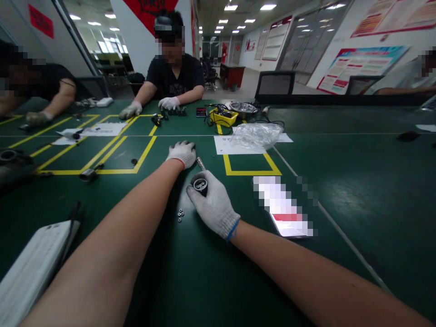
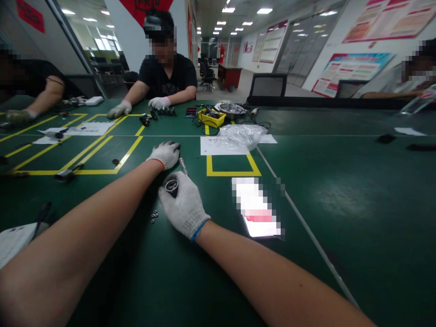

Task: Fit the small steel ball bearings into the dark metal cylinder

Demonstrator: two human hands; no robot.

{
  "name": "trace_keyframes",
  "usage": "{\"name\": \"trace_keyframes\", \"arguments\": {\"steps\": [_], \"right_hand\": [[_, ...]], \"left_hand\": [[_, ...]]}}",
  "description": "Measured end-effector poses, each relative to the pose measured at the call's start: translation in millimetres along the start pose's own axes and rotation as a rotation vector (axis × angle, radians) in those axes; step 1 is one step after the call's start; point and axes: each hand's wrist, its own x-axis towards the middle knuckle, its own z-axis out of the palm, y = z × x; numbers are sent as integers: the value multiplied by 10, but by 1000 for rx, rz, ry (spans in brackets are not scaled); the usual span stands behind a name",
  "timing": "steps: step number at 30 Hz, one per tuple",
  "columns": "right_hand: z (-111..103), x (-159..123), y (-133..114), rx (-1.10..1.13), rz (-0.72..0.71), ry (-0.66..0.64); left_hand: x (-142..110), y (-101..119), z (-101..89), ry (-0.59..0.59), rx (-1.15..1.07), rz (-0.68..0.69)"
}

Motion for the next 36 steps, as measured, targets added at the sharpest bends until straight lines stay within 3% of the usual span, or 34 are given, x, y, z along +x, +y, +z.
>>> {"name": "trace_keyframes", "arguments": {"steps": [12, 18, 22, 27, 32, 36], "right_hand": [[-44, -11, 54, -37, -89, 53], [-71, -6, 75, -54, -53, 69], [-69, 4, 77, -44, -43, 66], [-72, 1, 86, -31, -49, 58], [-90, -3, 79, -32, -58, 29], [-105, 5, 68, -38, -44, 16]], "left_hand": [[-937, -53, -265, -35, 69, 117], [-1288, -110, -383, -69, 50, 165], [-1467, -199, -351, -64, 3, 185], [-1634, -415, -268, -61, -231, 242], [-1650, -509, -322, -195, -453, 237], [-1662, -486, -388, -278, -493, 254]]}}
